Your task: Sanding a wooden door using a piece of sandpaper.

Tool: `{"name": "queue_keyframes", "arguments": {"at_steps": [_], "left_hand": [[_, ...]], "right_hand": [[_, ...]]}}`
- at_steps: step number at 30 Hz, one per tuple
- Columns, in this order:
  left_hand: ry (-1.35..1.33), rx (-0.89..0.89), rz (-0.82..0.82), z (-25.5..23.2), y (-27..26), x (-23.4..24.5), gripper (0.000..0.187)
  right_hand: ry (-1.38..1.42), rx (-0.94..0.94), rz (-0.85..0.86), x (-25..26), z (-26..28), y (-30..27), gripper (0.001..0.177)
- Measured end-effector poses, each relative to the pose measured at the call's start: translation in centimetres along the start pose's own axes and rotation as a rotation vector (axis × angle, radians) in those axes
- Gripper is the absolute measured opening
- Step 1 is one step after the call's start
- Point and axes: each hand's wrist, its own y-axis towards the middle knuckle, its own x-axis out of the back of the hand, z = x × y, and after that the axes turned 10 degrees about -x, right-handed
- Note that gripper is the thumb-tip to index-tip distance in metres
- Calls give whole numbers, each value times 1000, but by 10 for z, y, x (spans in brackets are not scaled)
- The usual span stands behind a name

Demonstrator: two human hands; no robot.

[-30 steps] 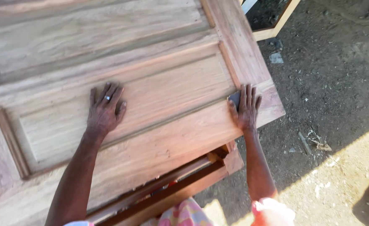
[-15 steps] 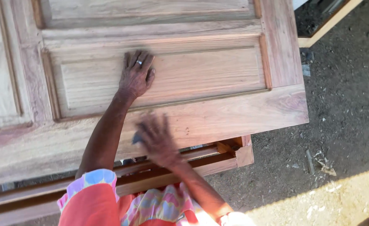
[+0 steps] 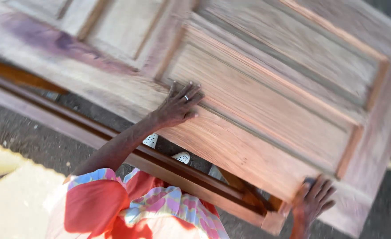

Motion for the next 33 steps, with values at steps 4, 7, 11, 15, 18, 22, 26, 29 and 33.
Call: {"name": "queue_keyframes", "arguments": {"at_steps": [4,7,11,15,18,22,26,29,33], "left_hand": [[114,84,-138,-1,-34,2,72],[87,117,-225,-4,-31,-6,66],[119,115,-159,-5,-26,-7,63],[93,139,-137,-1,-25,-11,58],[-63,107,-177,19,-23,-12,58],[-303,48,-98,39,-35,-24,59],[-48,110,-263,22,-64,-7,58],[204,440,-145,2,-82,18,69],[243,793,-121,-14,-89,2,73]], "right_hand": [[492,249,202,80,119,11,63],[571,515,210,116,190,22,62],[512,826,336,145,287,40,66],[539,997,273,157,382,46,68],[610,1055,226,158,437,48,72],[622,1023,312,156,442,48,71],[580,971,327,162,350,57,75],[544,931,308,115,240,55,75],[586,955,245,35,70,51,72]]}}
